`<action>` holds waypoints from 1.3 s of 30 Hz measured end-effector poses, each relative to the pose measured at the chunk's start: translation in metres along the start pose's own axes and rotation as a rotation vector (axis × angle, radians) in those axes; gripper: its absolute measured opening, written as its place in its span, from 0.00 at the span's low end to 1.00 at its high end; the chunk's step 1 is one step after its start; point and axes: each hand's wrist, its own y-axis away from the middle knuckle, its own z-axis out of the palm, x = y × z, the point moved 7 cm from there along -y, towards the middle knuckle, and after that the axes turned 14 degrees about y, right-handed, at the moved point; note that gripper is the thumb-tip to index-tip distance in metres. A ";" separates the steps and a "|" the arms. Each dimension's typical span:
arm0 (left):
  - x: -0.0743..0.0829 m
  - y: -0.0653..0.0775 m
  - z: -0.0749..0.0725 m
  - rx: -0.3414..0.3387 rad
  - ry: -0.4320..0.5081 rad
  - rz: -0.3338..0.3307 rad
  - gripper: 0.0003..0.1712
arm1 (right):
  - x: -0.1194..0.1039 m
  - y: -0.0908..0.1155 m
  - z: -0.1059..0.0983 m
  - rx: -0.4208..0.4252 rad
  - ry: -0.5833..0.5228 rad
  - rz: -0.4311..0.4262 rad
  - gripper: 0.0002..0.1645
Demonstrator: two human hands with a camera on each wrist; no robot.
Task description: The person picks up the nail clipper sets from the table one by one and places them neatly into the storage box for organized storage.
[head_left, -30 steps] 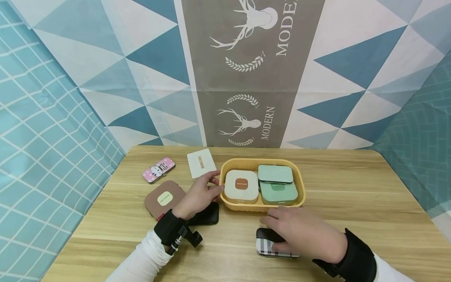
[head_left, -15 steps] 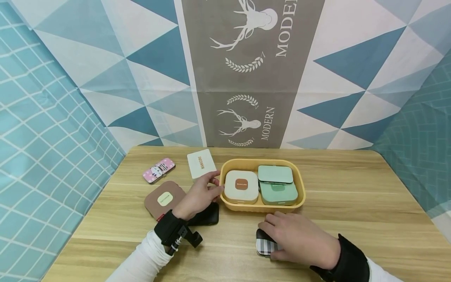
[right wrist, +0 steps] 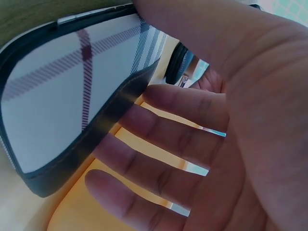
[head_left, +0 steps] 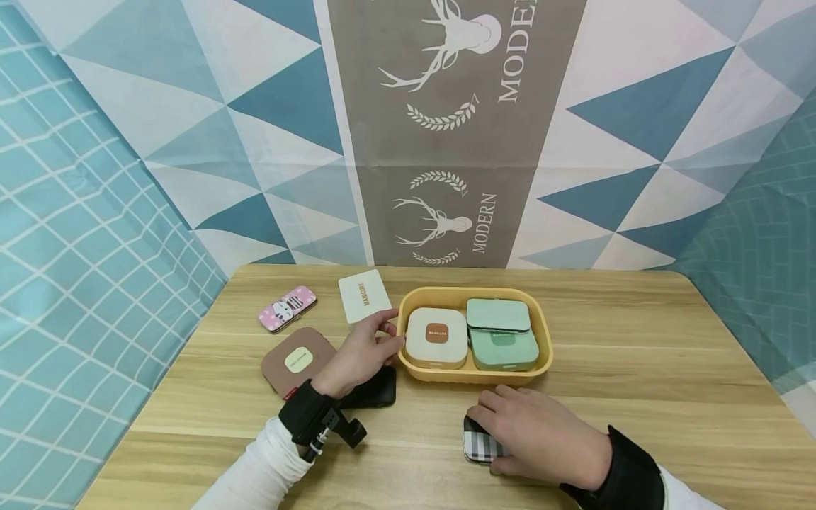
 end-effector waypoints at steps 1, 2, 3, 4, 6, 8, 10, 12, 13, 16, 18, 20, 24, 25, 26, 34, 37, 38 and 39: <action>0.000 0.000 0.000 0.000 0.001 0.000 0.33 | 0.000 0.000 0.000 -0.002 -0.002 0.002 0.36; 0.000 0.000 0.000 -0.001 0.003 0.001 0.33 | 0.000 0.000 0.001 -0.006 -0.005 0.004 0.36; 0.000 0.000 0.000 -0.001 0.004 0.002 0.33 | 0.000 0.000 0.001 -0.008 -0.007 0.005 0.36; 0.000 0.000 0.001 -0.002 0.005 0.003 0.33 | 0.000 0.000 0.002 -0.012 -0.011 0.007 0.36; 0.001 0.000 0.001 -0.002 0.005 0.006 0.33 | 0.000 -0.001 0.003 -0.018 -0.018 0.011 0.36; 0.001 0.000 0.000 -0.001 0.002 0.007 0.33 | 0.000 -0.001 0.004 -0.023 -0.023 0.015 0.36; 0.000 -0.001 0.000 0.000 -0.001 0.008 0.33 | -0.001 -0.001 0.005 -0.029 -0.029 0.018 0.36; 0.001 0.000 0.001 -0.001 -0.003 0.010 0.33 | -0.001 -0.001 0.005 -0.026 -0.027 0.019 0.36; 0.001 0.000 0.001 0.000 -0.005 0.009 0.33 | -0.002 -0.001 0.005 -0.026 -0.028 0.017 0.36; 0.001 0.000 0.001 0.001 -0.008 0.006 0.33 | -0.002 -0.002 0.005 -0.028 -0.035 0.007 0.36; 0.001 0.000 0.001 0.004 -0.009 0.000 0.33 | -0.002 -0.002 0.006 -0.041 -0.053 0.000 0.36; 0.001 0.000 0.001 0.004 -0.010 -0.002 0.33 | -0.002 -0.002 0.006 -0.051 -0.072 -0.006 0.35; 0.001 -0.001 0.000 0.001 -0.014 -0.002 0.33 | -0.002 -0.002 0.006 -0.044 -0.096 -0.015 0.33; 0.001 0.000 0.001 -0.003 -0.015 0.002 0.33 | -0.002 -0.002 0.006 -0.039 -0.098 -0.018 0.33; 0.001 0.000 0.001 -0.005 -0.016 0.004 0.33 | -0.002 -0.002 0.006 -0.034 -0.101 -0.019 0.32; 0.002 0.001 0.001 -0.002 -0.020 0.009 0.33 | -0.003 -0.003 0.005 -0.028 -0.125 -0.029 0.31; 0.002 0.001 0.001 0.001 -0.020 0.010 0.33 | -0.002 -0.003 0.006 -0.046 -0.133 -0.028 0.32; 0.002 0.001 0.001 0.001 -0.022 0.010 0.33 | -0.002 -0.003 0.006 -0.053 -0.138 -0.027 0.32; 0.002 0.001 0.001 -0.001 -0.024 0.011 0.33 | -0.002 -0.003 0.006 -0.060 -0.142 -0.027 0.32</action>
